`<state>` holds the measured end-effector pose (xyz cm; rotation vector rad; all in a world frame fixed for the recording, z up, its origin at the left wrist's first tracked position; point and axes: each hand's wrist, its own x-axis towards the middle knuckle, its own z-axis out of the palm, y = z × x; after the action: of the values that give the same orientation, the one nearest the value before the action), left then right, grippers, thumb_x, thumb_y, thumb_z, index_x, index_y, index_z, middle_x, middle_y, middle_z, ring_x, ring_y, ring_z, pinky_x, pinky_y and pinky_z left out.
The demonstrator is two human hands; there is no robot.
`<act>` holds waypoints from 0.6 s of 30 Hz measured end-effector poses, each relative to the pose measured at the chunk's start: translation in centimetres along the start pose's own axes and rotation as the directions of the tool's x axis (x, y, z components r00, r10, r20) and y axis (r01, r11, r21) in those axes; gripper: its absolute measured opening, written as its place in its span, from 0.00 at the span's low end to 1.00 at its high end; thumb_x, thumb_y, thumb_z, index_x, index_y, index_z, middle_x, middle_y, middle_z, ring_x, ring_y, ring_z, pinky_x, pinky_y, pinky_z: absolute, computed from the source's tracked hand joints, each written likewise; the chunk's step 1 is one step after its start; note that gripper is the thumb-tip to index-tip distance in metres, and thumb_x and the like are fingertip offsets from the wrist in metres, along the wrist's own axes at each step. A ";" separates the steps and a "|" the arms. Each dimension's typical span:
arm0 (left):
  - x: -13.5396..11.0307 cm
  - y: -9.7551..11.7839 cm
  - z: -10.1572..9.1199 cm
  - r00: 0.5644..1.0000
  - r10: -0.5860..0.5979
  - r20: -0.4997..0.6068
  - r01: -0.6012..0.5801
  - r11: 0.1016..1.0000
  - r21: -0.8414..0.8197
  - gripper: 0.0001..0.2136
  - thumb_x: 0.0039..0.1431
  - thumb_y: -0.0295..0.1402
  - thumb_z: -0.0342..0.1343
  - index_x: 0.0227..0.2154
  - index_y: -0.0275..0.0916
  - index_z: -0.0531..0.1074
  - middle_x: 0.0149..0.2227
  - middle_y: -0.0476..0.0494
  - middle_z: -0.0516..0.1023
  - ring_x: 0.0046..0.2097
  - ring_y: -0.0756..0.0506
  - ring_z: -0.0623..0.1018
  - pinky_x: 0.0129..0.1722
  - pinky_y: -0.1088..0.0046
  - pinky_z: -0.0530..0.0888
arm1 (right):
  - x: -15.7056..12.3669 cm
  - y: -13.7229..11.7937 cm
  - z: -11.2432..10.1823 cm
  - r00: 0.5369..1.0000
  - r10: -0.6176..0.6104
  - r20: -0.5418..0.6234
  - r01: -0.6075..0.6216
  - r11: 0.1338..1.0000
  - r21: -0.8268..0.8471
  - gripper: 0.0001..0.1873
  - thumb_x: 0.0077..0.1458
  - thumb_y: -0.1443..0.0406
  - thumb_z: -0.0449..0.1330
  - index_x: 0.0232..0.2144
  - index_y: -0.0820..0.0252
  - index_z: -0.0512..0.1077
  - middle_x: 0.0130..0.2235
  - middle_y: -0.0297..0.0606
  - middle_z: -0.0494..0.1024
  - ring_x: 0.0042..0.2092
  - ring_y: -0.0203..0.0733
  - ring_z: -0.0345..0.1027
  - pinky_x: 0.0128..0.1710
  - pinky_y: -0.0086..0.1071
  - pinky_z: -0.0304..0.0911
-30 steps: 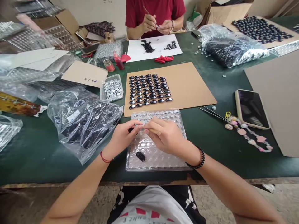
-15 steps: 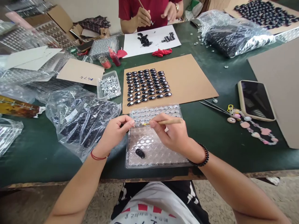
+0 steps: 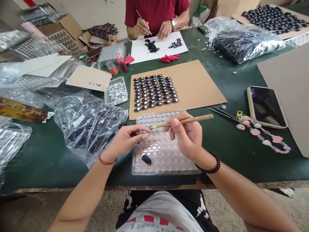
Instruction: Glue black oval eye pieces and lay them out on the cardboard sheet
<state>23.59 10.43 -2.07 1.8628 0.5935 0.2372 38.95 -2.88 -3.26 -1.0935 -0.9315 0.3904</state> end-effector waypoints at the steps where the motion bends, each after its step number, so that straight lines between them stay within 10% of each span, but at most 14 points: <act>1: 0.2 -0.1 -0.5 1.000 -0.021 0.017 0.023 0.997 -0.077 0.10 0.48 0.38 0.60 0.32 0.39 0.76 0.21 0.50 0.69 0.22 0.55 0.62 0.20 0.79 0.60 | 0.1 0.0 0.0 1.000 0.008 -0.020 -0.007 1.000 0.028 0.08 0.58 0.64 0.51 0.30 0.59 0.69 0.23 0.34 0.72 0.20 0.32 0.65 0.15 0.26 0.57; 5: 1.5 -1.4 -1.8 0.951 -0.195 -0.239 -0.006 0.764 -0.645 0.12 0.53 0.41 0.56 0.36 0.39 0.73 0.13 0.58 0.52 0.15 0.57 0.50 0.14 0.82 0.51 | 0.0 0.0 0.1 0.999 0.038 0.016 -0.039 0.999 0.032 0.08 0.58 0.64 0.51 0.31 0.59 0.69 0.24 0.34 0.72 0.19 0.30 0.63 0.16 0.27 0.57; 8: 2.1 -2.5 -1.0 0.899 -0.321 -0.299 -0.020 0.652 -0.758 0.12 0.53 0.41 0.56 0.35 0.37 0.72 0.14 0.59 0.49 0.15 0.58 0.49 0.14 0.83 0.49 | -0.2 0.1 0.2 0.998 0.049 0.027 -0.049 0.999 0.001 0.08 0.58 0.64 0.51 0.31 0.59 0.69 0.24 0.33 0.72 0.19 0.30 0.62 0.17 0.27 0.58; 13: 1.3 -2.2 0.8 0.896 -0.158 -0.414 0.000 0.934 -0.357 0.12 0.47 0.41 0.60 0.25 0.35 0.71 0.20 0.52 0.66 0.18 0.57 0.61 0.16 0.82 0.58 | -0.4 0.1 0.3 0.999 0.015 0.030 -0.013 0.999 -0.042 0.08 0.58 0.65 0.51 0.31 0.59 0.69 0.24 0.34 0.72 0.20 0.30 0.62 0.17 0.27 0.57; 18: 0.1 -0.7 1.3 0.967 -0.024 -0.255 0.029 0.999 0.019 0.09 0.50 0.39 0.58 0.28 0.37 0.74 0.22 0.50 0.72 0.22 0.53 0.67 0.21 0.79 0.63 | -0.6 0.2 0.2 0.992 -0.059 0.115 0.077 0.984 -0.158 0.07 0.58 0.68 0.50 0.33 0.59 0.68 0.26 0.34 0.71 0.22 0.31 0.63 0.22 0.29 0.61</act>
<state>24.06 9.64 -3.21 1.8580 0.7991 0.4592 38.43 -3.11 -3.68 -1.1939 -1.1109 0.3251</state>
